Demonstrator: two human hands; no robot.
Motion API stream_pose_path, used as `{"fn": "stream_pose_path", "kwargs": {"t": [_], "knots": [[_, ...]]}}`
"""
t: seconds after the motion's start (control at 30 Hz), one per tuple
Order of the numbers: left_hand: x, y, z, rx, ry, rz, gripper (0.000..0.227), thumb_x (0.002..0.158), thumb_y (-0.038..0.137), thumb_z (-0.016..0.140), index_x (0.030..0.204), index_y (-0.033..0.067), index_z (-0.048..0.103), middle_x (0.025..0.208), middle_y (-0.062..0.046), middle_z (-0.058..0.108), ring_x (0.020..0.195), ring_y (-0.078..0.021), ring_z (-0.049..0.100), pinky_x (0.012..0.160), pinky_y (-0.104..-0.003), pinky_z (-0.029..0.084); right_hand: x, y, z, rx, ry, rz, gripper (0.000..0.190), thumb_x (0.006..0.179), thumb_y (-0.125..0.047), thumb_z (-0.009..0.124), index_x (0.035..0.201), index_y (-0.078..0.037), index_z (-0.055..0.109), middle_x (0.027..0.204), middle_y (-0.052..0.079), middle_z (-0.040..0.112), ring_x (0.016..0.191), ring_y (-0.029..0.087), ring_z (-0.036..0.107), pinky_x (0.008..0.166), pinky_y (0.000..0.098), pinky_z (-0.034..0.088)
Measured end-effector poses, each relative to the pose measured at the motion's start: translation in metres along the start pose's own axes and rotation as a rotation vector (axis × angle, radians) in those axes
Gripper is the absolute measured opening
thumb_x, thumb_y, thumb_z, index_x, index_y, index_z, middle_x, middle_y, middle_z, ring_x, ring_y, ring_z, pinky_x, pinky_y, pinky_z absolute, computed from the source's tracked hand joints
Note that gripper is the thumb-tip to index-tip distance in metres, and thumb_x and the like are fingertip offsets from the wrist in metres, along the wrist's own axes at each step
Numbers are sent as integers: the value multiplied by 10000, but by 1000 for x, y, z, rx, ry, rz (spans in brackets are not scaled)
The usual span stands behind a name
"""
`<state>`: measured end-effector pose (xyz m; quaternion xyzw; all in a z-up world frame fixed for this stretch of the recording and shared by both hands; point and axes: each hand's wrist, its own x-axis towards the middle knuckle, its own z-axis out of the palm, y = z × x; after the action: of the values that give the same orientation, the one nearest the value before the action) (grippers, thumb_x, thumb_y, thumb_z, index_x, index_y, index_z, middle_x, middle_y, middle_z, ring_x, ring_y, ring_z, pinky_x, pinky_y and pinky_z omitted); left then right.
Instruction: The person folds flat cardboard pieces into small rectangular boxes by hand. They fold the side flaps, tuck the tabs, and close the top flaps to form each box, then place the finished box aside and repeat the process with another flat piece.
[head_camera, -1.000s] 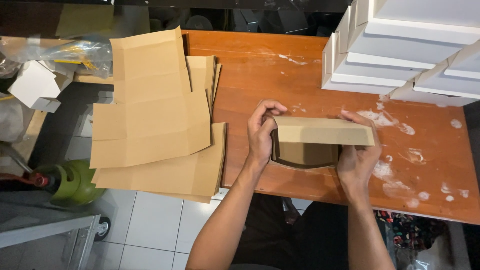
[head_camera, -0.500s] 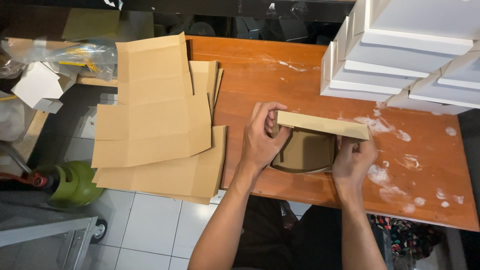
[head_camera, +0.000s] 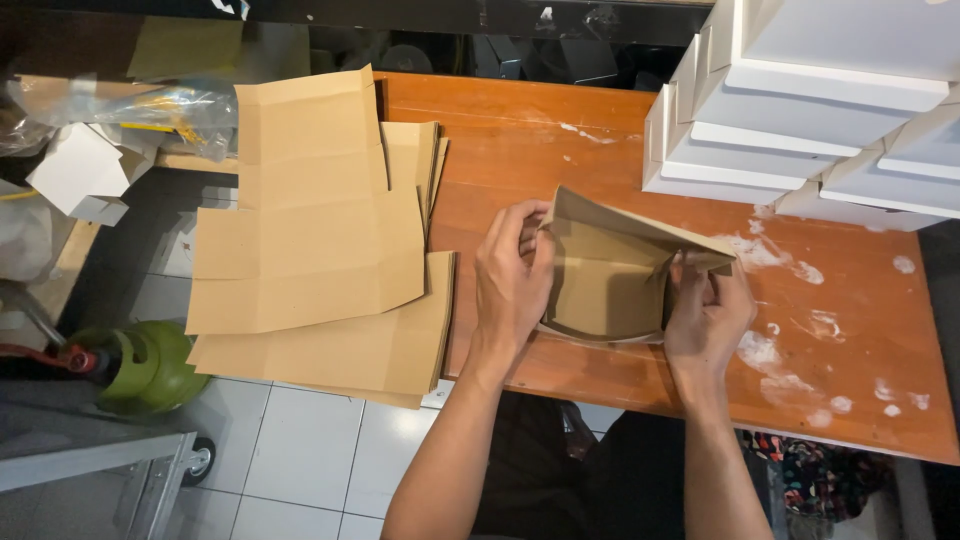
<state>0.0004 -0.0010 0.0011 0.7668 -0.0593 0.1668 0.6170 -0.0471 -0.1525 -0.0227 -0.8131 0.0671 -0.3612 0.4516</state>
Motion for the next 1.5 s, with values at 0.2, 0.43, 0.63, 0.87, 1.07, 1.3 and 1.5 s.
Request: {"fn": "stream_pose_path", "kwargs": {"t": [0.2,0.43,0.63,0.87,1.07,1.3,1.5], "knots": [[6,-3,-6,145,-25,99,173,808,23,441,911,73,571,742,-89,549,724,-284,613,585,-359,531,-1,-7,1,35,1,84,205,918,-48,423,749,2,528,670,103,445,713,189,483,647,338,461],[8,-2,-4,201,-7,98,136,837,46,440,886,99,556,730,-85,561,704,-287,614,564,-369,525,-3,0,4,64,24,112,196,918,-26,410,794,56,537,680,147,434,723,204,504,631,338,477],[4,-3,-8,144,-12,44,147,850,43,430,909,87,557,709,-106,544,663,-277,617,553,-330,541,-1,-6,5,45,-9,114,173,909,4,401,861,20,566,681,124,467,687,199,507,577,315,487],[-3,13,-22,33,-120,57,297,814,-21,447,996,160,596,800,-86,547,765,-275,607,642,-366,500,1,-22,2,66,-7,69,261,865,84,308,1013,14,510,933,148,500,893,290,545,701,391,497],[-7,21,-30,-26,-179,19,250,833,36,413,998,110,587,964,-116,567,890,-307,580,760,-391,460,-1,-27,-3,121,-37,8,175,903,66,409,957,-37,540,930,92,504,930,205,513,831,349,429],[-15,13,-30,-9,-156,-44,230,808,78,473,985,165,593,1011,-40,582,819,-221,530,693,-302,425,-12,-21,5,310,10,113,194,904,23,337,967,-28,513,967,104,477,895,175,460,818,334,410],[-15,14,-33,-150,-208,-57,327,798,-50,348,992,84,574,1037,-149,553,997,-323,524,858,-420,400,-15,-23,-4,432,-71,129,272,864,79,300,1048,8,487,975,156,473,900,212,475,763,324,437]]}}
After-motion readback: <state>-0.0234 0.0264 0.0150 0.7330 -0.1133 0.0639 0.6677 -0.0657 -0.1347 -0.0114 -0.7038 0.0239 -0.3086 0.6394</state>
